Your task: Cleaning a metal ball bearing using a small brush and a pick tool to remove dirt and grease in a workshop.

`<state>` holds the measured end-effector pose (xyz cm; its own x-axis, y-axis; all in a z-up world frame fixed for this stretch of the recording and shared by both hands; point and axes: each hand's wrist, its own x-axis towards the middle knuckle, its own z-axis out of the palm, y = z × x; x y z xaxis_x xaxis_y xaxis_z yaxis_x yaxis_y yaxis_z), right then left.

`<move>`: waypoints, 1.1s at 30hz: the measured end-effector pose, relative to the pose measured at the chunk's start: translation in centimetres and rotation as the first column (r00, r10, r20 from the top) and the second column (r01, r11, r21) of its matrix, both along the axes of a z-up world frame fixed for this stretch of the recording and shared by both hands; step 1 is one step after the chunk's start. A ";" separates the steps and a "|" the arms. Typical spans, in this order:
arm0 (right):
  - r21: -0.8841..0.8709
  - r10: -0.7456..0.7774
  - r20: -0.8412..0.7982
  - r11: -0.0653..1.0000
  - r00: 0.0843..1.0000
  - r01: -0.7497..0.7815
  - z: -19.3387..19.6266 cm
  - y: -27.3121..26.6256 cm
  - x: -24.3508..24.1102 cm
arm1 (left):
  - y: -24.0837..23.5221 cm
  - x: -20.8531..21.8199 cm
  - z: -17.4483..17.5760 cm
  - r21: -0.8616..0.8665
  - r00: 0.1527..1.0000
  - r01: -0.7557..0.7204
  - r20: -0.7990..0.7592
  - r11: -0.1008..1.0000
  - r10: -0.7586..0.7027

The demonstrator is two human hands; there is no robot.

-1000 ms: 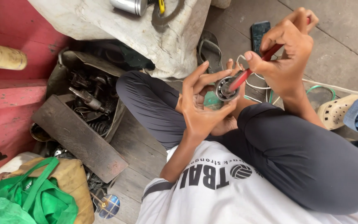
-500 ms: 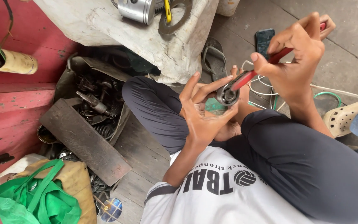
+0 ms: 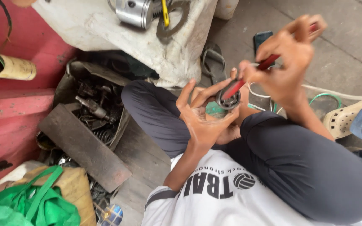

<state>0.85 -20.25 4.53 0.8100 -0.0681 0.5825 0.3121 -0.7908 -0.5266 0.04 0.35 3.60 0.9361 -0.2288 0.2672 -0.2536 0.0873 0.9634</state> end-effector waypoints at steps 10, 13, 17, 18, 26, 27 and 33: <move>0.031 -0.011 0.146 0.999 0.989 0.007 2.0 -0.3 1.3 | -1.1 1.3 -1.6 -0.211 0.998 -0.032 0.037 0.977 0.040; 0.014 0.061 0.157 0.998 0.986 -0.064 3.1 1.2 1.5 | -1.7 0.7 -1.8 -0.192 0.998 0.008 0.067 0.981 0.005; -0.030 0.126 0.146 0.992 0.981 -0.123 1.8 0.7 1.4 | -1.4 1.1 -1.0 -0.165 0.990 -0.016 0.136 0.986 0.039; -0.013 0.138 0.008 0.990 0.990 -0.138 1.8 0.4 1.2 | -1.1 1.1 -0.4 -0.055 0.993 -0.025 0.111 0.998 0.031; 0.054 -0.014 -0.050 0.998 0.999 0.017 0.9 0.4 1.3 | -0.6 1.1 0.0 0.025 1.000 0.027 0.002 0.999 -0.027; 0.056 0.072 -0.062 0.996 0.996 -0.068 0.9 0.7 1.2 | -0.4 1.0 0.1 0.027 1.000 0.026 -0.016 0.999 -0.026; -0.019 0.151 -0.004 0.988 0.989 -0.151 1.6 0.0 1.4 | 0.1 0.5 -0.4 0.006 0.995 -0.097 0.029 0.995 0.096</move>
<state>2.21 -20.25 6.12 0.8119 0.0657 0.5801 0.4269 -0.7446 -0.5132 0.55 0.50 3.19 0.9460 -0.1398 0.2926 -0.2877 0.0543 0.9562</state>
